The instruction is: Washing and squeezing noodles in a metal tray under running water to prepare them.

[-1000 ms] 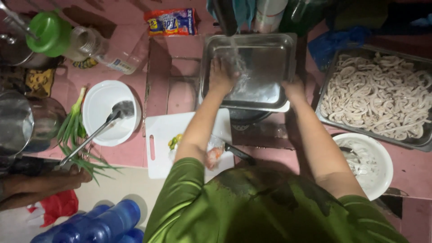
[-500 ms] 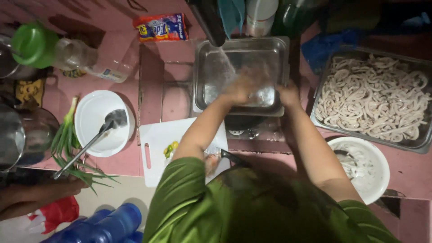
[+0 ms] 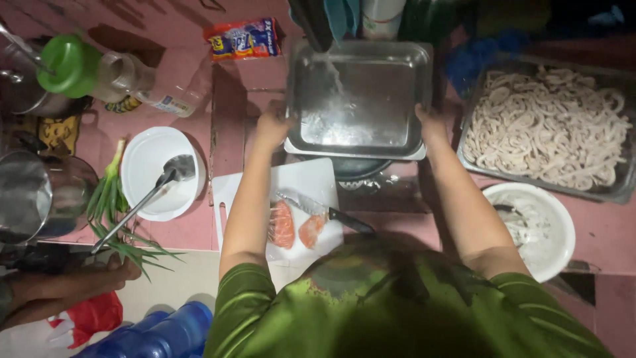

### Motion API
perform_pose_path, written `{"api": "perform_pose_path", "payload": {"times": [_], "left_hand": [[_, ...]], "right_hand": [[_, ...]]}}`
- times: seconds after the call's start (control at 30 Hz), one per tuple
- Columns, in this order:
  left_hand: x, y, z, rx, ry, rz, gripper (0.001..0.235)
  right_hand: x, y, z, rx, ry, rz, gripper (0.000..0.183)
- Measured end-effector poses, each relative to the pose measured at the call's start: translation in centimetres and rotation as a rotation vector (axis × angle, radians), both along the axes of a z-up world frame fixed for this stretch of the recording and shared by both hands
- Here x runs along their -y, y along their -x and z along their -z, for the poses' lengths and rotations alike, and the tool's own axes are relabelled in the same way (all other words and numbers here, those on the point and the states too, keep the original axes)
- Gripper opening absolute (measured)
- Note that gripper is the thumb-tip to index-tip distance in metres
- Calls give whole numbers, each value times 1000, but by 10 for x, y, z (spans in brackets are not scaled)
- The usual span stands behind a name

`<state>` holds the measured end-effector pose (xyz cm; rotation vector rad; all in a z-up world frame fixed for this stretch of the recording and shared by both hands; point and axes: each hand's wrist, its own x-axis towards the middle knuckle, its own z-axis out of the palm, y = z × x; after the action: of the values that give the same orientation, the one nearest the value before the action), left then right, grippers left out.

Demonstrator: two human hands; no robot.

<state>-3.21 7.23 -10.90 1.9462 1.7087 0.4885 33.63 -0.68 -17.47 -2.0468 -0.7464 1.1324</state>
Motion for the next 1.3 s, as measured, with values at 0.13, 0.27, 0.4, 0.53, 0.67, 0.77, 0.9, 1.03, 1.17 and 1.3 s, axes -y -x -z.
{"api": "perform_pose_path", "payload": {"times": [0.13, 0.27, 0.4, 0.53, 0.67, 0.77, 0.9, 1.03, 1.17, 1.3], "left_hand": [[38, -23, -54, 594, 297, -278, 71], [81, -26, -70, 658, 259, -314, 71], [140, -33, -95, 916, 112, -325, 72], [180, -41, -117, 979, 40, -304, 73], [211, -48, -130, 949, 13, -255, 72], [226, -49, -120, 981, -69, -190, 73], [243, -58, -154, 950, -107, -97, 70], [250, -69, -184, 821, -285, 46, 59], [249, -77, -198, 727, -540, 307, 51], [253, -82, -193, 650, -619, 379, 47]], "right_hand": [[5, 6, -8, -54, 25, 97, 70], [41, 61, -142, -357, -9, 262, 89], [64, 66, -156, -497, -17, 269, 83], [79, 64, -131, -695, -21, 290, 72], [87, 58, -79, -681, -20, 291, 62], [92, 53, -42, -666, -25, 314, 55], [86, 45, 6, -655, -32, 346, 48], [85, 41, 54, -644, -33, 357, 37], [68, 41, 99, -631, -31, 353, 27], [62, 37, 106, -622, -34, 357, 20]]}}
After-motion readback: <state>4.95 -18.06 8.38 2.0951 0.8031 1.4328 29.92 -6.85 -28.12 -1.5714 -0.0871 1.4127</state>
